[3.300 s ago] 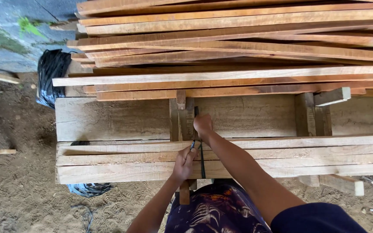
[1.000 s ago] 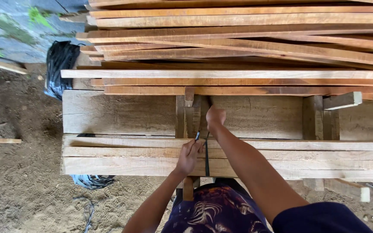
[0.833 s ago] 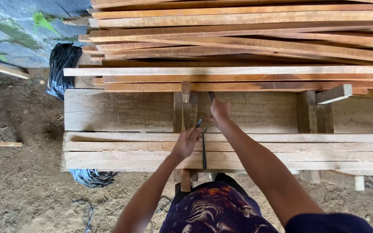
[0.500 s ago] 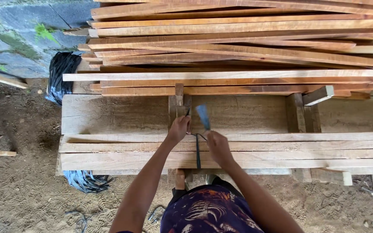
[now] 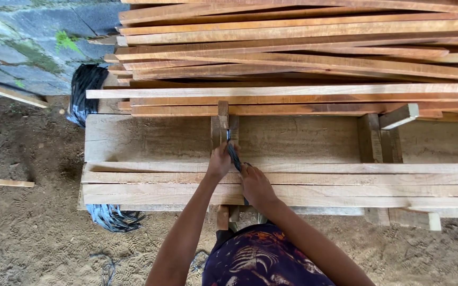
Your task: The recorder is bundling several thin wooden planks together using black ties.
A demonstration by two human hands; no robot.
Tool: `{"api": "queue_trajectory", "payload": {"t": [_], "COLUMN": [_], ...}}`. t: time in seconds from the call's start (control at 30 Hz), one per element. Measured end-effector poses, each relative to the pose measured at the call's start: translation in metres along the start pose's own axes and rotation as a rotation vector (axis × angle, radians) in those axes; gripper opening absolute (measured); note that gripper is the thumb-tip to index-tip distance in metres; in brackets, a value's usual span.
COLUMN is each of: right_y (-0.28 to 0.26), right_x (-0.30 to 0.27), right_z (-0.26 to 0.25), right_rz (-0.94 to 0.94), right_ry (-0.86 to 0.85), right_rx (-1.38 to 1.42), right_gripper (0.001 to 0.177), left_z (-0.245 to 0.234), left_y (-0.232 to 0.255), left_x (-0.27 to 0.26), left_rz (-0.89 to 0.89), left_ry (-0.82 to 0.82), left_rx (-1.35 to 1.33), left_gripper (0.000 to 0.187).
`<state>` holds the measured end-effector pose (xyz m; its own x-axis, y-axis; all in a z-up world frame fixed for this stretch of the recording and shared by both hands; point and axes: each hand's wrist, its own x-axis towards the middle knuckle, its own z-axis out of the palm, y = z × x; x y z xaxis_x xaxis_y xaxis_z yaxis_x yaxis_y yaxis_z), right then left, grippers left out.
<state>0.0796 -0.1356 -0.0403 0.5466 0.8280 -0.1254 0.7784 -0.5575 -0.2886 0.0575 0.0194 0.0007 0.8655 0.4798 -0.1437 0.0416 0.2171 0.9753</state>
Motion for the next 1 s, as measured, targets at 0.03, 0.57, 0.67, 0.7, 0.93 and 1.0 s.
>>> {"api": "queue_trajectory", "payload": {"t": [0.03, 0.57, 0.67, 0.7, 0.93, 1.0], "right_y": [0.001, -0.009, -0.004, -0.001, 0.013, 0.004], "right_x": [0.002, -0.006, -0.013, -0.017, -0.029, -0.036], "right_z": [0.003, -0.03, -0.038, -0.039, -0.036, -0.06], "right_rz": [-0.003, 0.09, 0.099, 0.102, 0.296, 0.34], "right_ry": [0.0, 0.05, 0.147, 0.201, 0.304, 0.308], "right_rx": [-0.001, 0.322, 0.458, 0.529, 1.092, 1.159], "right_gripper": [0.04, 0.037, 0.035, 0.036, 0.041, 0.042], "left_z": [-0.009, 0.016, 0.015, 0.014, -0.004, -0.005], "left_y": [-0.023, -0.032, -0.023, -0.021, -0.052, -0.052], "left_x": [0.003, -0.014, -0.016, -0.018, -0.013, -0.016], "left_rz": [0.002, -0.076, -0.136, -0.178, 0.054, 0.2], "left_ry": [0.003, 0.023, 0.03, 0.022, -0.024, -0.049], "left_rx": [-0.001, 0.986, 0.987, 0.951, 0.723, 0.848], "left_gripper": [0.033, 0.03, 0.025, 0.028, 0.038, 0.027]}}
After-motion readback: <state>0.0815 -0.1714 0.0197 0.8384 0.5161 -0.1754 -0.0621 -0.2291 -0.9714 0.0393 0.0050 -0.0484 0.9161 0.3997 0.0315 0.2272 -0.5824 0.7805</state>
